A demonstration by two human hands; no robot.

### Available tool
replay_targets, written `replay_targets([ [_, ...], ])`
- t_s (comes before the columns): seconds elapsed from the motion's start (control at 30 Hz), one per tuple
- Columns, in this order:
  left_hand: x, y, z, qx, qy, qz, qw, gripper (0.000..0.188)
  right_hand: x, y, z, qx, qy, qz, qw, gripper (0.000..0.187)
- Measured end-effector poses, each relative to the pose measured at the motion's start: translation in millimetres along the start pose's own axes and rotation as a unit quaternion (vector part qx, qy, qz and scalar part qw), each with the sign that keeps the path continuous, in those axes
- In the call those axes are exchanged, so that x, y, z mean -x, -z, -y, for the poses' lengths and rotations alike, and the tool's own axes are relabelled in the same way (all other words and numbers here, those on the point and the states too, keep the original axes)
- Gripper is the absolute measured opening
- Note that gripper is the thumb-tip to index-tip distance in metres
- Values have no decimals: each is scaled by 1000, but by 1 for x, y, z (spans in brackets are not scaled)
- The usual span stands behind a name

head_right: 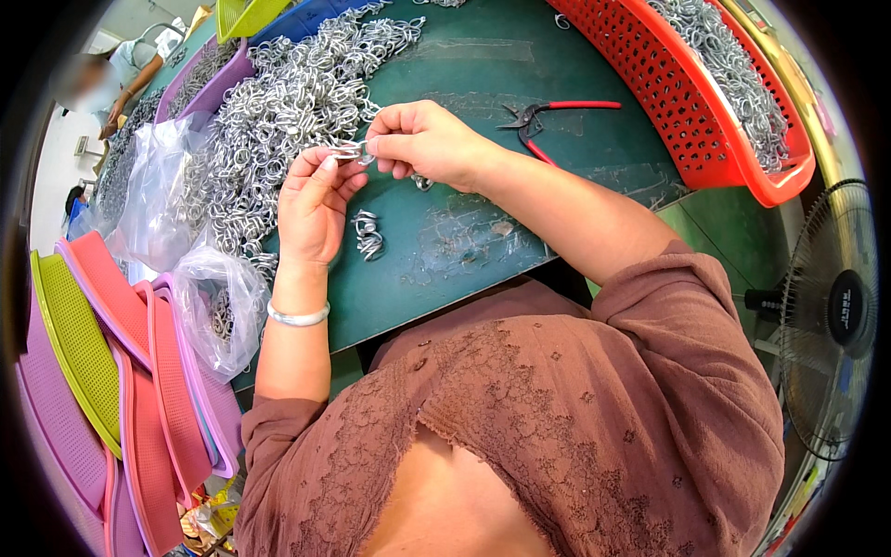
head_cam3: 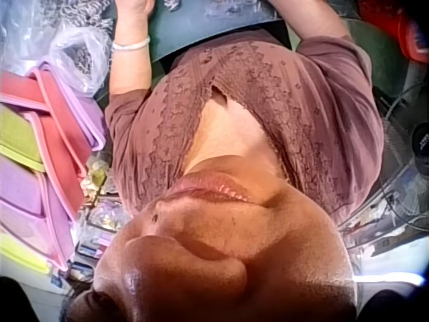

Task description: The person connects metal rings and links by hand at a workstation, reaching into containers to retrieve parts and assembling them into chains.

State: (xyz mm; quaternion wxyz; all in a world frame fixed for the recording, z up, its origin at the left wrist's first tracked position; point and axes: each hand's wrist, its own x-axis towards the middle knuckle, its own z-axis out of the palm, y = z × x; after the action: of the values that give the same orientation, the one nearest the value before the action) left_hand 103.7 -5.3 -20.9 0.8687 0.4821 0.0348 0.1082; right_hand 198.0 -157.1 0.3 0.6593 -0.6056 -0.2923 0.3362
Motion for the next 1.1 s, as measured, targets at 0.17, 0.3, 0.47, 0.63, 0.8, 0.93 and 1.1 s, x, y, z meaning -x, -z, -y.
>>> replay_targets([
  [0.17,-2,5,0,49,53,26,997,9,-1,1,-3,51,-7,-4,999,11],
  [0.3,-2,7,0,79,88,37,992,11,-2,1,-5,83,13,-1,996,10],
  [0.47,-2,7,-1,90,101,38,990,11,-2,0,-6,110,46,10,993,9],
  [0.63,-2,3,0,42,94,-5,995,14,-3,0,-11,141,99,-19,985,9],
  [0.8,0,3,-1,3,87,9,996,19,-4,1,-12,153,125,-24,980,9],
  [0.93,-1,0,-1,15,79,10,997,21,-3,1,-11,153,113,-36,981,10],
  [1.1,0,-3,-3,51,83,-12,995,16,-2,0,-9,139,82,-43,986,11],
])
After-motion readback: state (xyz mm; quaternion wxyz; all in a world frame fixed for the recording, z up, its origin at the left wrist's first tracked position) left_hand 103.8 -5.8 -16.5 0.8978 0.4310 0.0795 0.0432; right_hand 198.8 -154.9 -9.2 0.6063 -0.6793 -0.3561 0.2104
